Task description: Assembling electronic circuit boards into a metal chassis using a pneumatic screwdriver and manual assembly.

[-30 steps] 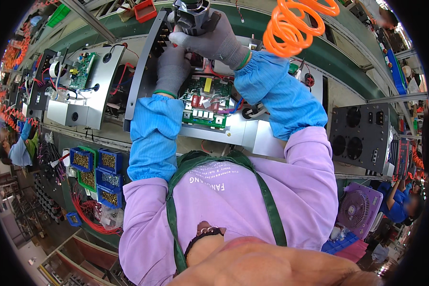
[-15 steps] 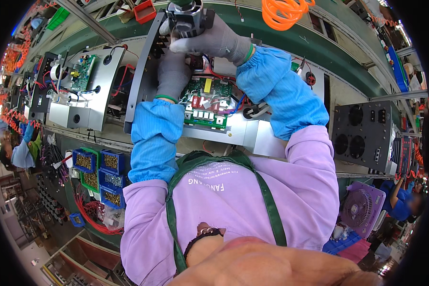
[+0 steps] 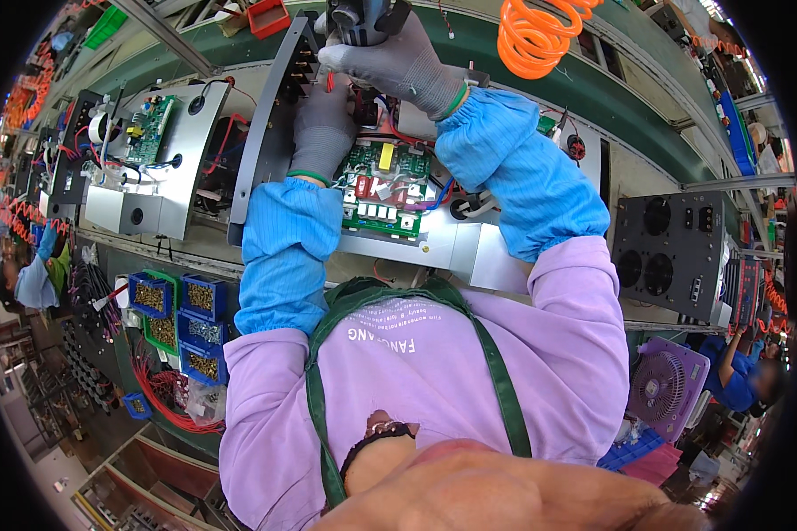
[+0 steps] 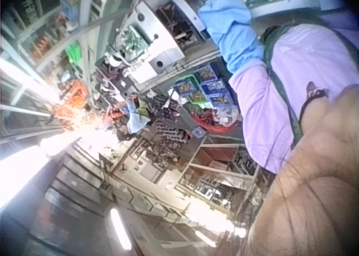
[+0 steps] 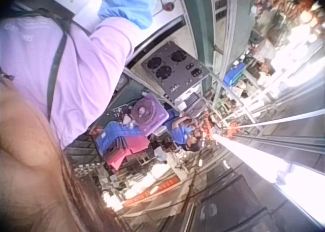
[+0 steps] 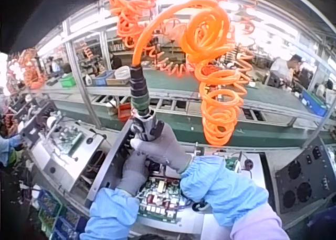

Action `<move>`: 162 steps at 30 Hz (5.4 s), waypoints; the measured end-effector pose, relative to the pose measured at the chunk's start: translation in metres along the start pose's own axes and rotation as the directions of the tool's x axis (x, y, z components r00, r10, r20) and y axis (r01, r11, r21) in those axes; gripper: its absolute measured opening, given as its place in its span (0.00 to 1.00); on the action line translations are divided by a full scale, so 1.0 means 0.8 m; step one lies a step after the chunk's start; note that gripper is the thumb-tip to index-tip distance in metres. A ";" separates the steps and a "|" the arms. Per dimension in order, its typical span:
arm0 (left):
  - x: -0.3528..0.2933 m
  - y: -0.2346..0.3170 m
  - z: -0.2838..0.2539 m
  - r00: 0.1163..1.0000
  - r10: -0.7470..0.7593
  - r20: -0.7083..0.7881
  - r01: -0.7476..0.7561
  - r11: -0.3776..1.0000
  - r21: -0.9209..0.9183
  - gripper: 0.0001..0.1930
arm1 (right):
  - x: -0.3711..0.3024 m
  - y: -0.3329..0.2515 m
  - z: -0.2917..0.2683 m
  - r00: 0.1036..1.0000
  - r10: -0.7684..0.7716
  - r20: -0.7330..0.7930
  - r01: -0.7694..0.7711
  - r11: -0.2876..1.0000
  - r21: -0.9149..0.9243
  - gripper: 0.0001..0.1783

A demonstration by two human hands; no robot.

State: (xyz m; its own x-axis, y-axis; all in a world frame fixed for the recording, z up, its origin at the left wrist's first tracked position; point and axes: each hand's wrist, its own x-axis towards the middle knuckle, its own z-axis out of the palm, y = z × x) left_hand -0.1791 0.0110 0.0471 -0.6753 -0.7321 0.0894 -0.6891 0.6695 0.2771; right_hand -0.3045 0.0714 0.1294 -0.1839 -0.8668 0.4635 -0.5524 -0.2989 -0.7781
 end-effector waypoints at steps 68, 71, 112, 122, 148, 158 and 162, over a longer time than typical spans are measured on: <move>-0.062 -0.005 0.018 0.994 -0.024 -0.111 -0.003 0.973 -0.232 0.23 | 0.037 -0.048 0.036 0.993 0.045 -0.111 0.037 0.761 0.647 0.20; -0.063 -0.005 0.014 0.998 -0.040 -0.053 0.024 0.962 -0.272 0.23 | 0.035 -0.041 0.044 0.982 0.152 -0.111 -0.052 0.787 0.614 0.22; -0.068 -0.002 0.012 0.992 -0.066 -0.105 0.027 0.943 -0.333 0.22 | 0.051 -0.053 0.057 0.949 0.310 0.061 -0.285 0.757 0.588 0.20; -0.067 -0.003 0.019 0.986 -0.041 -0.160 -0.013 0.947 -0.320 0.21 | 0.052 -0.025 0.068 0.969 -0.225 -0.102 0.243 0.796 0.554 0.16; -0.066 -0.005 0.021 0.989 -0.065 -0.130 0.010 0.922 -0.387 0.23 | 0.046 -0.045 0.059 0.959 0.284 -0.009 -0.238 0.818 0.524 0.14; -0.065 -0.008 0.025 0.984 -0.055 -0.170 -0.014 0.925 -0.380 0.22 | 0.049 -0.043 0.060 0.958 0.286 0.002 -0.255 0.851 0.459 0.11; -0.063 -0.006 0.025 0.988 -0.053 -0.146 -0.005 0.930 -0.369 0.22 | 0.053 -0.014 0.063 0.963 -0.260 -0.069 0.257 0.816 0.518 0.13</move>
State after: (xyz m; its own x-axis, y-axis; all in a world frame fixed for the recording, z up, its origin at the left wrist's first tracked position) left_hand -0.1470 0.0469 0.0221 -0.5925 -0.7768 0.2133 -0.5403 0.5797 0.6099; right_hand -0.2649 0.0182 0.1363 -0.0893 -0.7295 0.6781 -0.0766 -0.6738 -0.7349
